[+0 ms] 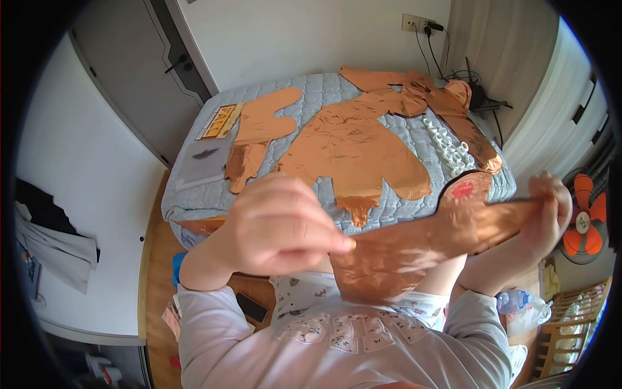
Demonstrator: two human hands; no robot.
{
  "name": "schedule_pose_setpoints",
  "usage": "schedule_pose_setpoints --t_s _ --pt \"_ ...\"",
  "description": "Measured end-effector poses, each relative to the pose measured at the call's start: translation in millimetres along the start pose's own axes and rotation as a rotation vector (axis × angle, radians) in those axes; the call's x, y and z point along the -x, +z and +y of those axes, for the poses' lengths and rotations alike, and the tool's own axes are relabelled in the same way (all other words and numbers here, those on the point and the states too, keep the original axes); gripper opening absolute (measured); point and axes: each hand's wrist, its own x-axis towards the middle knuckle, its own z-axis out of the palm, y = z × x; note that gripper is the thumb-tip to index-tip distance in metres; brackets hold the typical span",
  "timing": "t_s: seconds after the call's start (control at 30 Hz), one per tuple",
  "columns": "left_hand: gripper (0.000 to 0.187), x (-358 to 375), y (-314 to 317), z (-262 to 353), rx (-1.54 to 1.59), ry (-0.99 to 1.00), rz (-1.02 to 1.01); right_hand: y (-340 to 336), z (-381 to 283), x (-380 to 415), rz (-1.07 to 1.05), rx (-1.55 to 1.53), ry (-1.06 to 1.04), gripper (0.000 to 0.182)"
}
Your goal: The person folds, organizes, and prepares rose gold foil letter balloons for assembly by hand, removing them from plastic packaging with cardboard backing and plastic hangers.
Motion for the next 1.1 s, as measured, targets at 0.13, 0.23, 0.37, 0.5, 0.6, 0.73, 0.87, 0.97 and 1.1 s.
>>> schedule_pose_setpoints --t_s 0.13,0.23,0.37,0.5,0.6,0.73,0.87,0.97,1.1 --pt "0.021 12.9 14.7 -44.9 -0.001 -0.259 0.014 7.2 81.5 -0.6 0.302 0.069 0.434 0.009" --pt "0.017 23.0 30.2 -97.8 0.043 -0.419 0.029 26.6 137.8 -17.3 0.196 0.062 0.655 0.010" --pt "0.014 37.2 45.3 -175.4 0.042 -0.625 0.010 45.7 216.2 -26.1 0.039 0.121 0.718 0.019" --pt "0.014 56.5 63.9 -260.4 0.120 -0.825 -0.108 50.4 295.3 -31.6 -0.115 0.199 0.855 0.022" --pt "0.015 67.5 72.3 -310.1 0.209 -0.902 -0.129 57.3 334.8 -39.1 -0.211 0.194 0.946 0.022" --pt "0.015 69.8 73.2 -350.8 0.173 -0.912 -0.167 71.8 382.1 -46.6 -0.154 0.358 0.874 0.021" --pt "0.018 72.1 72.5 -381.1 0.140 -0.892 -0.243 76.3 413.0 -57.8 -0.240 0.467 0.927 0.026" --pt "0.018 77.7 74.1 -399.5 0.104 -0.865 -0.281 82.6 430.0 -63.8 -0.317 0.513 0.966 0.025" --pt "0.019 72.6 70.6 -404.2 -0.043 -0.839 -0.312 92.8 452.9 -65.5 -0.270 0.585 0.952 0.027"
